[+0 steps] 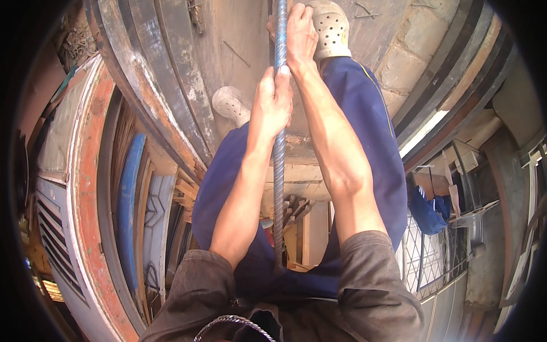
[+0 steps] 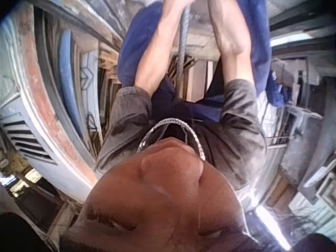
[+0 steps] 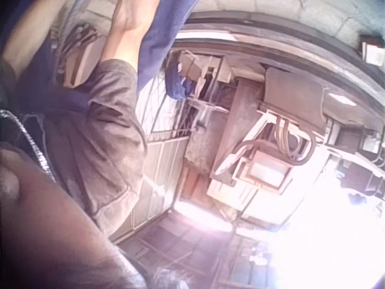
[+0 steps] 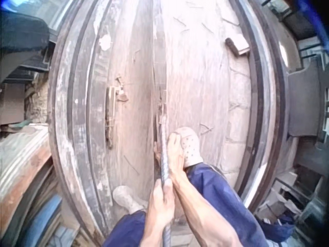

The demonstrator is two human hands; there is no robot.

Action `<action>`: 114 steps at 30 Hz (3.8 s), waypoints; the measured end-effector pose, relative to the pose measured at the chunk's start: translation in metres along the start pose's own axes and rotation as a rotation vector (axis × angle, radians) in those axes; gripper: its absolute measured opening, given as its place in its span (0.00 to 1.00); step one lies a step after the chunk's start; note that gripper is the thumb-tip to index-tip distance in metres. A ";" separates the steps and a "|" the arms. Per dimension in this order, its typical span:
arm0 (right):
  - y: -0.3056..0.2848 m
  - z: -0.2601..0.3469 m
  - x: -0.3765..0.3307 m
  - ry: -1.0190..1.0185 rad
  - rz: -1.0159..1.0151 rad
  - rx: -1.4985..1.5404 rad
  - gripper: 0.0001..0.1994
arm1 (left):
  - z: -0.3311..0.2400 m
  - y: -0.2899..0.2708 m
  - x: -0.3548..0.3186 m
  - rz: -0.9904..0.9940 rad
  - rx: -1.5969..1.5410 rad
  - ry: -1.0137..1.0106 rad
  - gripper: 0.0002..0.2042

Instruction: The person uses a hammer to repeatedly strike a long metal rod placed on a wooden surface. They adjust the rod's position and hammer different sections along its length.

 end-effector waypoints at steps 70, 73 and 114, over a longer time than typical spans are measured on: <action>-0.283 -0.007 -0.520 0.835 0.711 0.864 0.09 | -0.023 0.040 -0.396 0.105 -0.139 -0.022 0.29; -0.292 -0.030 -0.507 1.044 0.945 0.926 0.13 | -0.057 0.002 -0.442 -0.180 -0.209 0.133 0.29; -0.316 -0.032 -0.560 -1.068 1.029 -1.274 0.12 | 0.234 0.200 -0.680 -1.142 -1.442 -0.090 0.22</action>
Point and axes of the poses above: each hand's wrist, its own x-axis towards the middle knuckle, its own y-axis out of the palm, z = x × y, the point moved 9 cm from there along x, towards the middle knuckle, and after that the axes turned 12 degrees about -x, right-handed, at the moved point
